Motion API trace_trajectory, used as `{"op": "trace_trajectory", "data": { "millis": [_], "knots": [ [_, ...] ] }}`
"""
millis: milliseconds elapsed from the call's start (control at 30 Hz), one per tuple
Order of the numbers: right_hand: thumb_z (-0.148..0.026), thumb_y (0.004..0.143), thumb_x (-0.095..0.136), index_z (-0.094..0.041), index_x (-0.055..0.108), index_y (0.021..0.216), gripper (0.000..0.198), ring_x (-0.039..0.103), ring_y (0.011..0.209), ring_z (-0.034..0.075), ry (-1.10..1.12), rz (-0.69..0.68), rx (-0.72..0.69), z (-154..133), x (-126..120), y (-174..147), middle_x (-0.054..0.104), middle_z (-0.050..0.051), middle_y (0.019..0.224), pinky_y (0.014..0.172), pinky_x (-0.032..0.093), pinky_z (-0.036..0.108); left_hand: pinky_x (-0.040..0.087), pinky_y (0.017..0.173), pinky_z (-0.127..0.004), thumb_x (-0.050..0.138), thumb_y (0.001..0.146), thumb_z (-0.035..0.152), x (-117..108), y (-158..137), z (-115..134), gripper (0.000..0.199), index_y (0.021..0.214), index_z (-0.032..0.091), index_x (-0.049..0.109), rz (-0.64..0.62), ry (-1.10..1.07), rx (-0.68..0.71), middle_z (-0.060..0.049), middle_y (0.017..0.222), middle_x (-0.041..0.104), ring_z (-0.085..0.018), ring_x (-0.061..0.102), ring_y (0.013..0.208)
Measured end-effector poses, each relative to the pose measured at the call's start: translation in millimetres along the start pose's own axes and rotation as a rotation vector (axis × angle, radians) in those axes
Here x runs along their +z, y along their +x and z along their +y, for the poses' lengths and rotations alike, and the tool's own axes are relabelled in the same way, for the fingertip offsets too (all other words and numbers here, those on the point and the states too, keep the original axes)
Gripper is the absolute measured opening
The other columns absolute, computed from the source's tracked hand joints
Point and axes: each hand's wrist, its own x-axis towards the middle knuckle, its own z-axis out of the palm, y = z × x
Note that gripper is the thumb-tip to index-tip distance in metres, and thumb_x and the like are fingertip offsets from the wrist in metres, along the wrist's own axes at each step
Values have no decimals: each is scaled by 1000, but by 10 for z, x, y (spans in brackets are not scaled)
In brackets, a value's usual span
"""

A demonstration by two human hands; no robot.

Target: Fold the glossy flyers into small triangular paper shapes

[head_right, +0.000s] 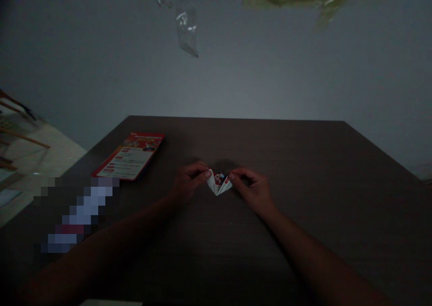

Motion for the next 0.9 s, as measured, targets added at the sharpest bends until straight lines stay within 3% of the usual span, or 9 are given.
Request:
{"op": "trace_trajectory", "data": {
  "millis": [900],
  "knots": [
    [-42,69,68,-17,66,74,25,61,69,16,83,204,230,36,-53,83,68,3,73,70,47,30,41,63,-22,62,72,32,-153,69,-159,16,70,16,63,184,144,-68,2,66,58,-11,52,65]
  ]
}}
